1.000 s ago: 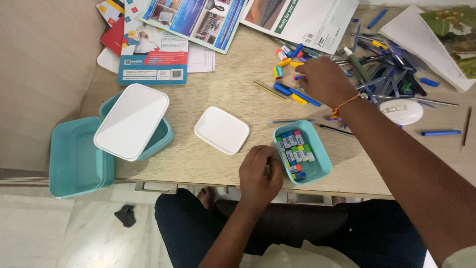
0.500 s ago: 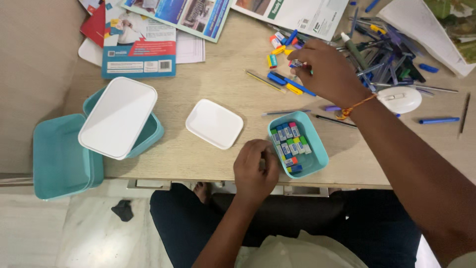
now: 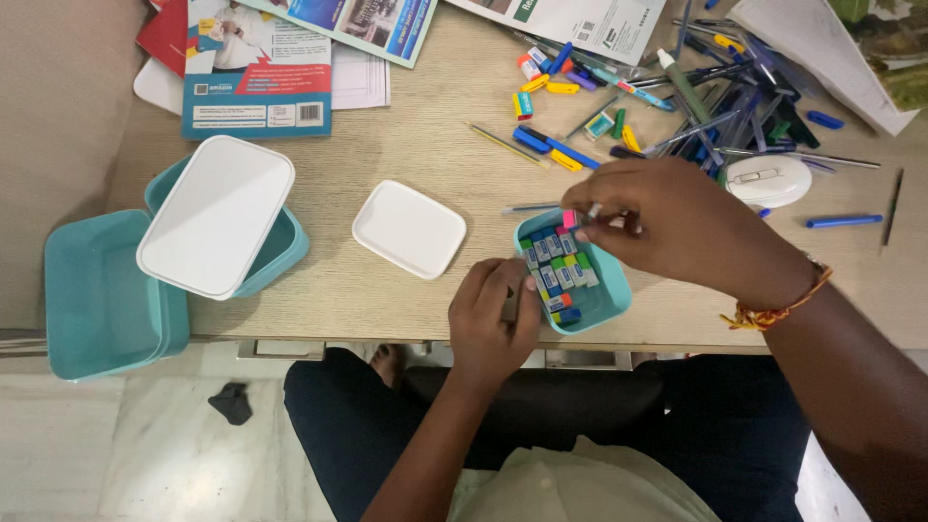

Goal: The person sorts various erasers and pens scattered across a desk, placing the erasers into a small blue plastic container and moving pens into a pile.

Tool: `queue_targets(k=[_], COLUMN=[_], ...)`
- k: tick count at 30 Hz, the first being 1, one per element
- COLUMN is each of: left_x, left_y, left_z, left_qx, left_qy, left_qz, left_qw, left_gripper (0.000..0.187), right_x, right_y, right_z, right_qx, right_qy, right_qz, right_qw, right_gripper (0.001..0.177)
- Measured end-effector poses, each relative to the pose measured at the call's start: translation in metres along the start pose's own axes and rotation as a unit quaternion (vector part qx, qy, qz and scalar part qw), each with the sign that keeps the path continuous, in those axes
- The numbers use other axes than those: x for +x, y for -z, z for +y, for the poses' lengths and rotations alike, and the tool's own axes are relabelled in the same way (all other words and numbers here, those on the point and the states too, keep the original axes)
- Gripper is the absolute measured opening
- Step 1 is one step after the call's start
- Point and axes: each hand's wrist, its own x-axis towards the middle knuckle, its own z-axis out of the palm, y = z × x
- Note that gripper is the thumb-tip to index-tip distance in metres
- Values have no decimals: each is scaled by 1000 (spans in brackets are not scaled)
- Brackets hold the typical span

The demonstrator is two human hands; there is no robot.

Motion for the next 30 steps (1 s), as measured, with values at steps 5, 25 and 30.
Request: queue_targets(k=[5,25,30], left_x=[0,-2,-1], left_y=[1,1,0], left_z=[-1,0,-2], left_qx=[-12,-20,-19], left_qy=[17,29,48], left_qz=[-5,-2,-27], left_qw=[1000,999,998], left_gripper=[19,17,17], right_x=[-6,-22,-24], right_y=[-3,-38,-49], right_z=[-5,10,2], right_qx=[-42,-72,-125], right_qy=[-54,37,9], right_qz=[-20,-49,-106], right_qw=[997,996,986], right_gripper=[39,31,25])
